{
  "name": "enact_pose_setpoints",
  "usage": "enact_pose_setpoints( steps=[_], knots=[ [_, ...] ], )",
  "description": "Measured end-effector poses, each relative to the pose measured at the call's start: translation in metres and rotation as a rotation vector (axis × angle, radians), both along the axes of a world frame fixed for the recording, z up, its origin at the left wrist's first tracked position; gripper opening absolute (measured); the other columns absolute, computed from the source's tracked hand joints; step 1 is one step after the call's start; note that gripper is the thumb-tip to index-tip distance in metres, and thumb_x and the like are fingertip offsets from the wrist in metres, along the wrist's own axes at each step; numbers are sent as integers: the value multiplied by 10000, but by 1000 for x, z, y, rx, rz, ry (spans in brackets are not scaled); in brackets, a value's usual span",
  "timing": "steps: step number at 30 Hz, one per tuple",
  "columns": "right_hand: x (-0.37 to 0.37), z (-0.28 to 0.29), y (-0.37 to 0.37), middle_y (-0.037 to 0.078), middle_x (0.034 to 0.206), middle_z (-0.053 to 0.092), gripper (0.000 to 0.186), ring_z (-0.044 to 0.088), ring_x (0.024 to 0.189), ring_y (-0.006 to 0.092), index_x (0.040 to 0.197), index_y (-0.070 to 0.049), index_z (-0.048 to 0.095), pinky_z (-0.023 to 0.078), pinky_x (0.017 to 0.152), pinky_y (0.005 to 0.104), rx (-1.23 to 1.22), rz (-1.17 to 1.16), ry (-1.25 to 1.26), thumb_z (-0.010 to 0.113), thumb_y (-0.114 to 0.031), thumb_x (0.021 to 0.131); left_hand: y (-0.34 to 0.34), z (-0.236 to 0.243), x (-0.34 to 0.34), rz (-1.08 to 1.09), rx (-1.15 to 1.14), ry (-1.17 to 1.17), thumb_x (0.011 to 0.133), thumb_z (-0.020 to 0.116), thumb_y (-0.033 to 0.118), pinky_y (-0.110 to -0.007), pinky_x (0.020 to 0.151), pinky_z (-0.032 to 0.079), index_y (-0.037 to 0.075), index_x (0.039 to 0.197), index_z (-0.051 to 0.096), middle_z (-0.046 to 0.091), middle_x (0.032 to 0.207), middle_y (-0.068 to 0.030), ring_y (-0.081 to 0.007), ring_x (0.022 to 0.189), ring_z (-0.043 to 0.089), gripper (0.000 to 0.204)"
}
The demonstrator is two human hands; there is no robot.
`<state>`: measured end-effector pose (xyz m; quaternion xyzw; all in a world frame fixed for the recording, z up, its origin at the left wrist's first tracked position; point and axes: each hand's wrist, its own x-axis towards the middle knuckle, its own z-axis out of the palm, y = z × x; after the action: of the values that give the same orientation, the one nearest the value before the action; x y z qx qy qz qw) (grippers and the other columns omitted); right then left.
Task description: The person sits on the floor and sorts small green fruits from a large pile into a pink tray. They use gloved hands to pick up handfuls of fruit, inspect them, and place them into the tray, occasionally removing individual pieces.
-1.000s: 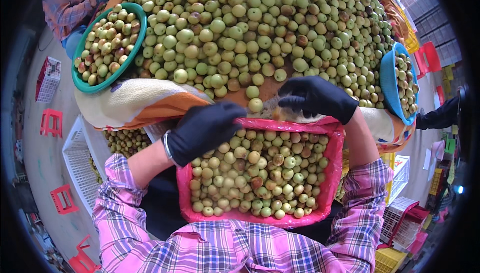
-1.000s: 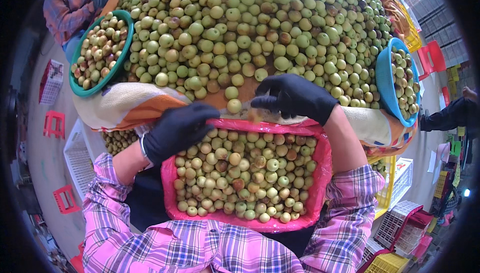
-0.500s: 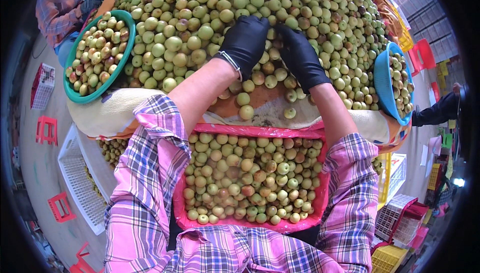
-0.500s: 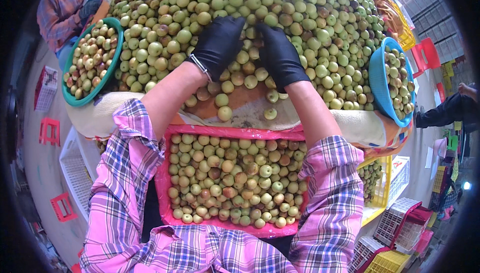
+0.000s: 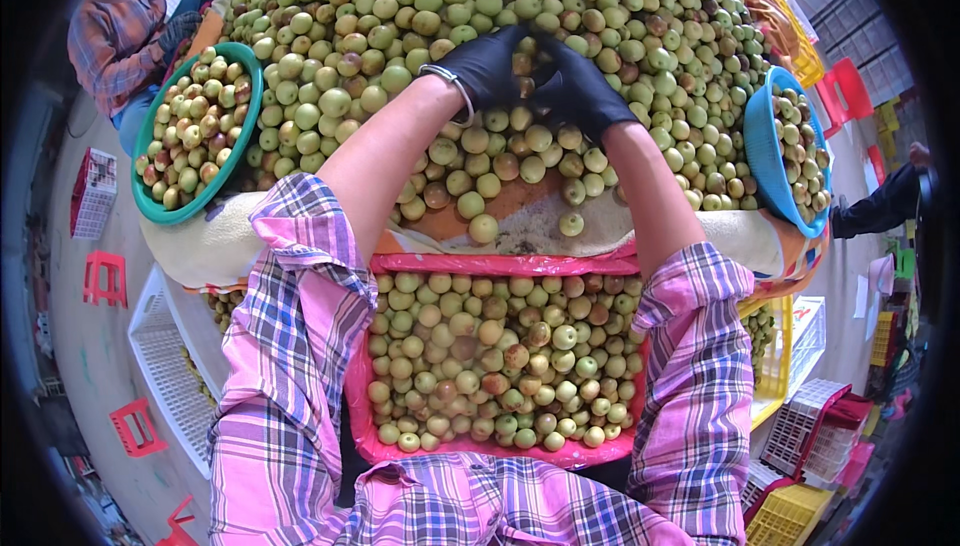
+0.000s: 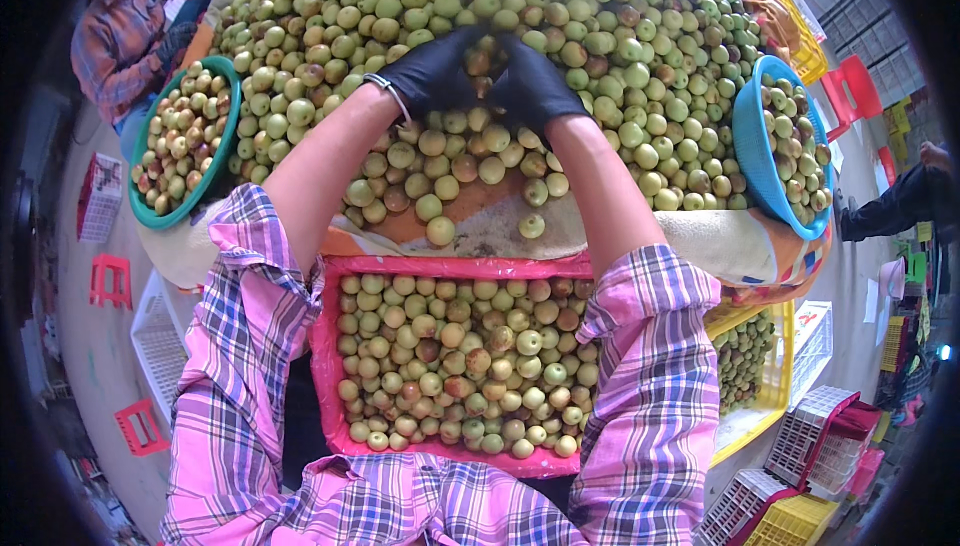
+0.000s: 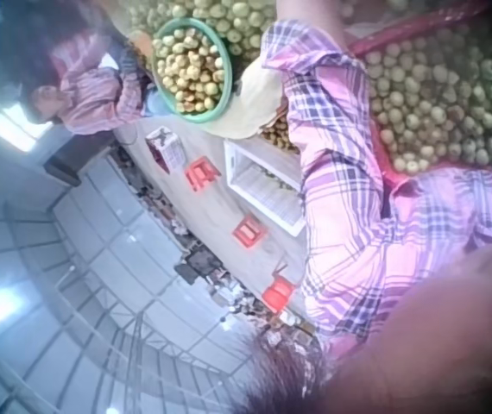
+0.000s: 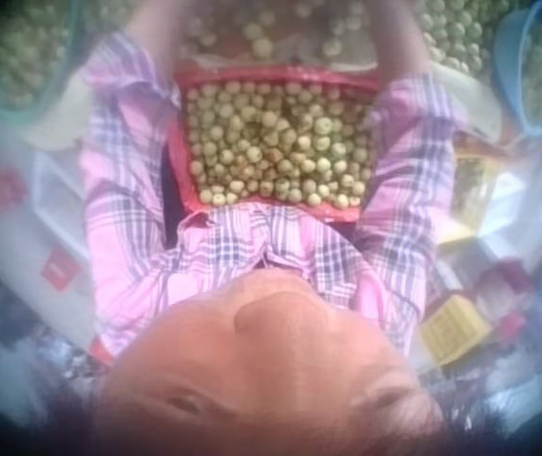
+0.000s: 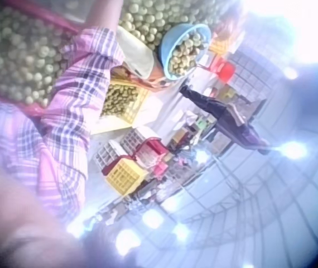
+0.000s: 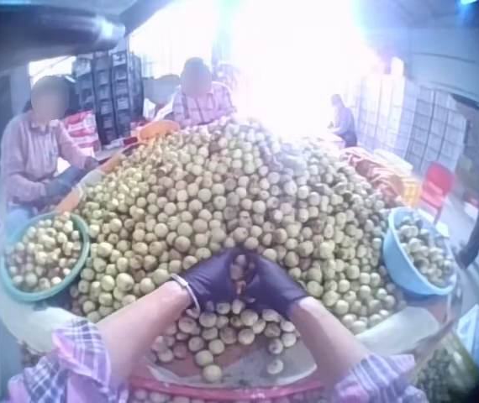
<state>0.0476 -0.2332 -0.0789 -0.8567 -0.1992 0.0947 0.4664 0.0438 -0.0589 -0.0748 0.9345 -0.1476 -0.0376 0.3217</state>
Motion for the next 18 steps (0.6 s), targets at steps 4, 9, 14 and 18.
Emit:
enact_pose_setpoints(
  steps=[4, 9, 14, 18],
  knots=[
    [9, 12, 1, 119, 961, 641, 694, 631, 805, 185, 1316, -54, 504, 516, 706, 317, 49, 95, 171, 768, -119, 677, 21, -15, 7, -95, -135, -67, 685, 818, 177, -338, 904, 492, 20, 1329, 458, 614, 1169, -122, -218, 998, 601, 754],
    [-7, 16, -9, 101, 986, 619, 672, 613, 797, 163, 1307, -17, 494, 519, 695, 305, 244, 101, 203, 752, -81, 690, 9, 18, -22, -27, -368, 92, 698, 825, 218, -300, 884, 503, 23, 1287, 481, 630, 1125, -118, -189, 1003, 611, 709],
    [-49, 55, -12, 112, 977, 636, 501, 635, 790, 143, 1288, -16, 479, 535, 583, 258, 274, 152, 194, 689, -31, 833, 8, 36, -71, -74, -723, 199, 753, 766, 136, -249, 788, 526, 57, 1311, 477, 562, 1149, -24, -115, 1000, 578, 634],
    [-125, 72, -41, 77, 998, 647, 564, 649, 837, 141, 1366, -42, 426, 565, 658, 272, 309, 220, 467, 665, 9, 857, -13, 36, -151, -96, -971, 348, 765, 737, 65, -244, 769, 536, 39, 1334, 447, 556, 1166, -41, -122, 1023, 570, 639]
  ],
)
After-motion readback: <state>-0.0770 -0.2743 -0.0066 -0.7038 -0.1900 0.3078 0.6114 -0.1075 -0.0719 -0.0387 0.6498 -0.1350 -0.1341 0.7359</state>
